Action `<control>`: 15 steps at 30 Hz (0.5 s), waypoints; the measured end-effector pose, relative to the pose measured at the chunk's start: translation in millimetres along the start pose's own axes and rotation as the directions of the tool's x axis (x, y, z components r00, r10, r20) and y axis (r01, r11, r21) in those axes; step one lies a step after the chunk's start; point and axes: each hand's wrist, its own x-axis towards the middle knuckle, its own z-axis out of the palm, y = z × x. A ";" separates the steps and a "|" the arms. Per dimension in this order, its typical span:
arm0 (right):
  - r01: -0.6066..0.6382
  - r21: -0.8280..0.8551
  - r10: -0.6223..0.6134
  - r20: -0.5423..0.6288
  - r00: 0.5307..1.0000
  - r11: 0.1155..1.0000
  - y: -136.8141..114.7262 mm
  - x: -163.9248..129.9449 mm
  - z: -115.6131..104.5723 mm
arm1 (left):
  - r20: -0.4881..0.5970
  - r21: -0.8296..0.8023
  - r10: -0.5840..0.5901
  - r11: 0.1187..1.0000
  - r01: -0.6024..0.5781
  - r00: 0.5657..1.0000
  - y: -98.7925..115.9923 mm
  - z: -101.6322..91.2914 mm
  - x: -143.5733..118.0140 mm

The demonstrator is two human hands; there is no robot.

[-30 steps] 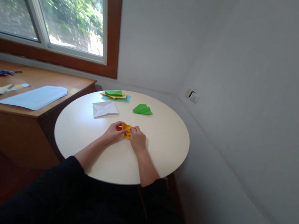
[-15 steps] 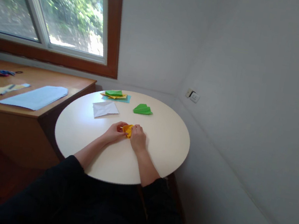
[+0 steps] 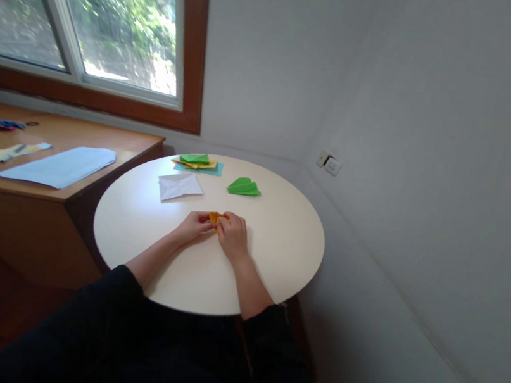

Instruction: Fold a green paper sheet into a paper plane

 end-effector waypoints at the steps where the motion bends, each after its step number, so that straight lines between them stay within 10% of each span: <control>1: -0.005 -0.007 0.005 0.000 1.000 1.000 0.2 -0.2 0.2 | 0.013 -0.007 -0.005 1.000 0.005 1.000 -0.6 -0.2 0.0; 15: -0.025 -0.112 0.021 -0.038 0.999 0.993 2.5 -1.5 2.6 | 0.082 -0.209 -0.089 0.972 0.104 0.993 -14.9 -0.2 5.5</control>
